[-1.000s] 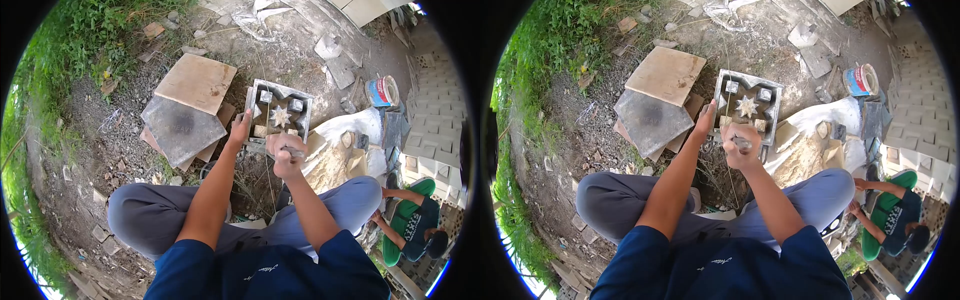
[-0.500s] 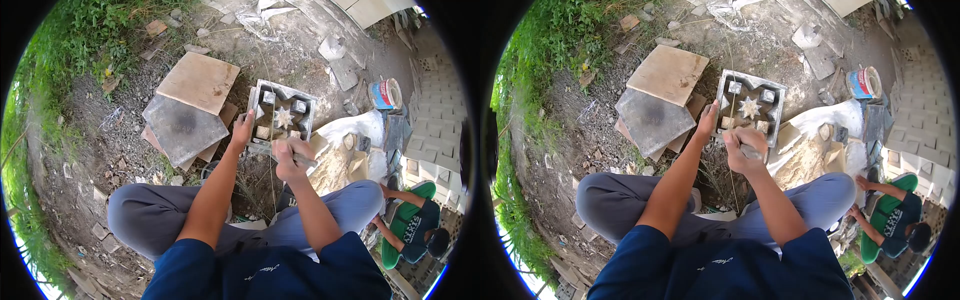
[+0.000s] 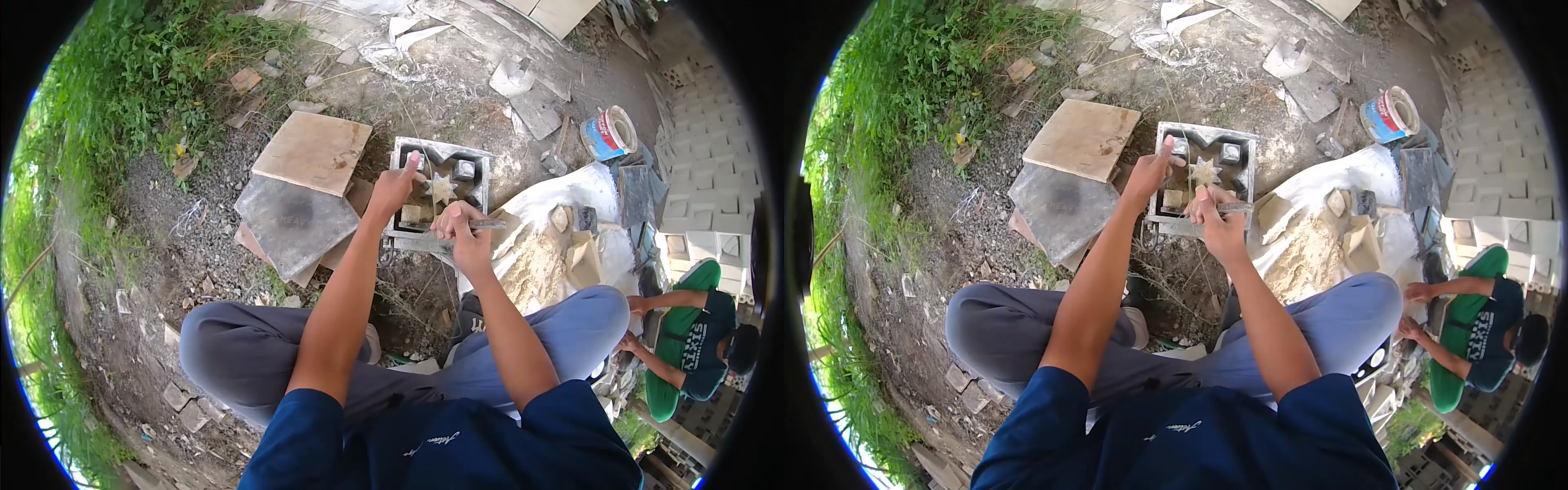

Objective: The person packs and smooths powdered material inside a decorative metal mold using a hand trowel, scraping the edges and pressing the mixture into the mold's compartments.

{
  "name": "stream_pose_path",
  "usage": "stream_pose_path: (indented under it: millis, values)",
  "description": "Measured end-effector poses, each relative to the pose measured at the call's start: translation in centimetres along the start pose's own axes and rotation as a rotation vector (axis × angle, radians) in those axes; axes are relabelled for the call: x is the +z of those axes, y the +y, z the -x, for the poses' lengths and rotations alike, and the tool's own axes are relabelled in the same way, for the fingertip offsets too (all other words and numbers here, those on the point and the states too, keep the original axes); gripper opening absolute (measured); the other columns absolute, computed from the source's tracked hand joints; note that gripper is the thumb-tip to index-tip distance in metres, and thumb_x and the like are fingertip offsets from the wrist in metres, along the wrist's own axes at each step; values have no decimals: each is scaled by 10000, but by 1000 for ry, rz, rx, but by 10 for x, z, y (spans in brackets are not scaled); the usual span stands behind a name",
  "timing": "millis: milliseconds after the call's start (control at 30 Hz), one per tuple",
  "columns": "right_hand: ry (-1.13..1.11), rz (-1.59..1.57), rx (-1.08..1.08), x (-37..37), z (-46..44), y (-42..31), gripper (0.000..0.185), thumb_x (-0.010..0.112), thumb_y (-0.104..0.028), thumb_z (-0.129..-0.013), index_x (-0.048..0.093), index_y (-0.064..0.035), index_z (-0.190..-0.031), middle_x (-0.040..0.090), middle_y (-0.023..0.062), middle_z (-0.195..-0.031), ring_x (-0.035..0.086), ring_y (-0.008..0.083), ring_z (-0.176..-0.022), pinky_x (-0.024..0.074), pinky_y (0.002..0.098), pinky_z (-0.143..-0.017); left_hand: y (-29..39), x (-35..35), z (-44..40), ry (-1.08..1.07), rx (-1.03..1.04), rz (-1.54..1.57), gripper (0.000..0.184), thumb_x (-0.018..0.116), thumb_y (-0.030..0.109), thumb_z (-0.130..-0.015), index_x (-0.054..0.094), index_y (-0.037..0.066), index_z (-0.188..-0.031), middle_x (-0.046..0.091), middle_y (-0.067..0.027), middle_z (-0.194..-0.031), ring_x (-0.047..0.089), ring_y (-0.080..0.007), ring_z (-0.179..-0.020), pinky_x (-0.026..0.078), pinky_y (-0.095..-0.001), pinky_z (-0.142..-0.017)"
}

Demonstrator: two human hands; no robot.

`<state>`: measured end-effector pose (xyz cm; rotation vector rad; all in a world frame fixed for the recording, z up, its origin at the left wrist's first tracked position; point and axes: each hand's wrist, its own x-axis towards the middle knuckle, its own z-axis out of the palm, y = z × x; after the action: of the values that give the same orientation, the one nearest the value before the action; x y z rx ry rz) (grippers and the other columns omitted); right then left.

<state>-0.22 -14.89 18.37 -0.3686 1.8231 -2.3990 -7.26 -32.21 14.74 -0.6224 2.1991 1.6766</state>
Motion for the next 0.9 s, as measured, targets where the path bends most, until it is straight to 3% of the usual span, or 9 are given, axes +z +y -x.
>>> stream_pose_path:
  millis: [133, 167, 233, 367, 533, 567, 700, 800, 900]
  values:
    - [33, 15, 69, -1, 7, -6, 400, 577, -276, -1038, 472, -48, -727, 502, 15, -674, 514, 126, -669, 501, 345, -762, 22, 2, 11, -374, 29, 381, 346, 586, 376, -1008, 719, 57, -995, 678, -61, -844, 611, -141, -727, 505, -320, -725]
    - [19, -8, 53, -2, 8, -3, 383, 566, -272, -1045, 486, -38, -752, 514, 15, -700, 516, 123, -677, 495, 325, -741, 25, -4, 16, -330, -100, 648, 188, 595, 220, -1005, 661, 76, -903, 641, -38, -805, 598, -138, -701, 502, -287, -677]
    - [22, -8, 56, -4, 8, -1, 377, 559, -268, -1048, 496, -34, -759, 515, 15, -697, 515, 119, -676, 487, 312, -719, 4, -29, 7, -221, -181, 799, 148, 574, 208, -1008, 644, 82, -978, 542, 3, -679, 521, -110, -572, 447, -274, -549]
    - [40, -12, 76, -3, 6, 4, 375, 552, -268, -1053, 523, -29, -766, 519, 15, -691, 507, 103, -667, 459, 280, -654, -52, -127, -9, 23, -147, 574, 154, 545, 200, -1015, 640, 79, -1012, 380, 87, -543, 278, -50, -393, 196, -258, -372]
    - [104, 16, 139, 1, 5, 4, 399, 572, -298, -1043, 526, -35, -747, 516, 6, -683, 496, 91, -655, 438, 267, -627, -62, -243, 0, 560, -85, 55, 148, 669, 165, -862, 749, 95, -965, 391, 65, -575, 310, -76, -436, 227, -272, -398]
    - [111, 34, 127, 2, 5, 3, 410, 579, -313, -1039, 523, -37, -740, 514, 3, -679, 490, 89, -650, 431, 264, -621, -90, -281, -11, 598, 6, -80, 246, 664, 240, -813, 774, 51, -927, 565, -38, -616, 502, -164, -497, 406, -335, -477]
    - [77, 28, 111, 0, 4, 2, 418, 580, -320, -1038, 516, -37, -738, 509, 1, -667, 471, 86, -638, 416, 262, -610, -130, -361, 7, 998, -43, -445, 318, 600, 324, -868, 770, 71, -956, 734, -205, -888, 696, -385, -851, 522, -447, -842]
    - [81, -10, 132, 1, 3, 1, 413, 580, -318, -1038, 505, -41, -741, 502, -2, -665, 457, 82, -635, 399, 257, -600, -186, -374, 2, 1029, -92, -609, 382, 592, 414, -916, 729, 139, -1142, 724, -195, -1062, 670, -392, -1023, 489, -537, -927]
    - [90, 21, 163, 1, 0, 2, 428, 578, -277, -1043, 484, -46, -695, 474, -12, -641, 427, 78, -609, 356, 264, -566, -145, -282, 14, 962, -372, -733, 626, 579, 549, -938, 453, 248, -1472, 409, -150, -1526, 347, -396, -1403, 233, -757, -1047]
